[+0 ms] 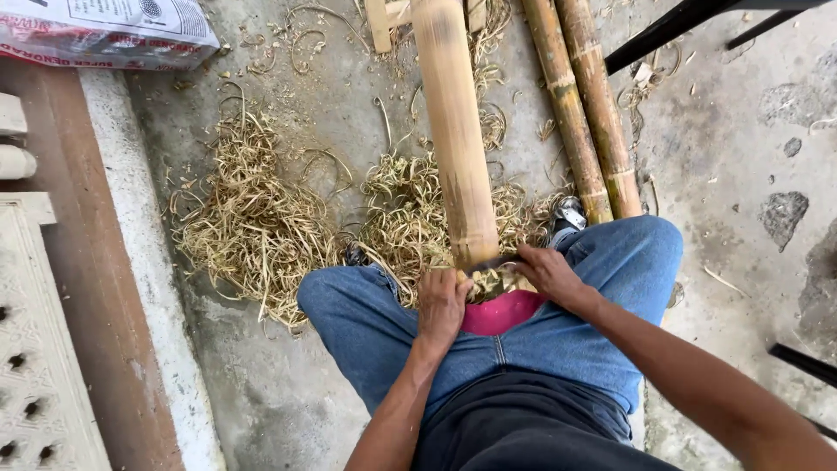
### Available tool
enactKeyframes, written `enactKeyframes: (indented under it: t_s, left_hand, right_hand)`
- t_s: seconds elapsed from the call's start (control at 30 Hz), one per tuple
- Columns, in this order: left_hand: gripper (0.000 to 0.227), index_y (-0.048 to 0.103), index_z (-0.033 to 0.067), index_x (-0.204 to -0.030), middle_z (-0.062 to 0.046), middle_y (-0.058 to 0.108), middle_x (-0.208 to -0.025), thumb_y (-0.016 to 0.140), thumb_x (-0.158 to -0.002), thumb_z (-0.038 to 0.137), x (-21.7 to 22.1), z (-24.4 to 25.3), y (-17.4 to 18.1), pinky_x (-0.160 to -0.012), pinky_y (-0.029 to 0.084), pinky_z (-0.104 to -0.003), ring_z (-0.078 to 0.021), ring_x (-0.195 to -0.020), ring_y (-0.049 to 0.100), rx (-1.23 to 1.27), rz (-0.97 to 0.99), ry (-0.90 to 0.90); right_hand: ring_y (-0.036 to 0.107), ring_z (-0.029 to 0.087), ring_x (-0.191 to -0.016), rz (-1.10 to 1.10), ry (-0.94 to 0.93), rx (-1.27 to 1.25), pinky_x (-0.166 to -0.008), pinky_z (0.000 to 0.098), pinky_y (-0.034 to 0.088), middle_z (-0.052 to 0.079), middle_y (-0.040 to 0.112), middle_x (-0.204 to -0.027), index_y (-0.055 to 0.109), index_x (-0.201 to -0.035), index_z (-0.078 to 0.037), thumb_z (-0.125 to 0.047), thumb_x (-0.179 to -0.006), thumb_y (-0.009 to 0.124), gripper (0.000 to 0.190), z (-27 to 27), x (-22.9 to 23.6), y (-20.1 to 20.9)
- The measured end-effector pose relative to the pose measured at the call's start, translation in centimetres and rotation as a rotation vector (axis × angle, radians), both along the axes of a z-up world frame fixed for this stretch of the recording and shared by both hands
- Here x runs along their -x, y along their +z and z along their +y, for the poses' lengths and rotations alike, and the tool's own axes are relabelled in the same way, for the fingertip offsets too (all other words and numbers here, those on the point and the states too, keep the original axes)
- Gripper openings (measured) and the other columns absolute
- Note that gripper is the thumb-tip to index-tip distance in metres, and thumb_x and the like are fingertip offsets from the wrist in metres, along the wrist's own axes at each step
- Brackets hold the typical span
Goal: Shaving and scraping the outer layer of a bamboo pole using a knife and a sickle.
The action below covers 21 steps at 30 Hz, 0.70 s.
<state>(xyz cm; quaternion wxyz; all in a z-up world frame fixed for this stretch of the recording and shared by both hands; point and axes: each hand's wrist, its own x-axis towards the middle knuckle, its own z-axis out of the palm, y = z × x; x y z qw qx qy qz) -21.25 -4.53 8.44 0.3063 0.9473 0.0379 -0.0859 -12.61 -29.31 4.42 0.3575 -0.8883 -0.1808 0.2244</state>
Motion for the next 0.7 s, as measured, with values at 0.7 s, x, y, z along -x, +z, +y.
enactKeyframes:
  t_s: [0.7]
  left_hand:
    - [0.047, 0.055, 0.0083, -0.104, -0.001, 0.059, -0.078, 0.060, -0.094, 0.054, -1.2, 6.7, 0.1, -0.038, 0.046, -0.027, -0.0097, -0.054, 0.052, 0.721, 0.138, 0.600]
  right_hand:
    - [0.068, 0.011, -0.087, 0.223, -0.597, -0.207, -0.078, 0.0303, 0.054, 0.005, 0.074, -0.093, 0.065, -0.110, -0.007, -0.039, -0.105, 0.060, 0.033, -1.9, -8.1, 4.6]
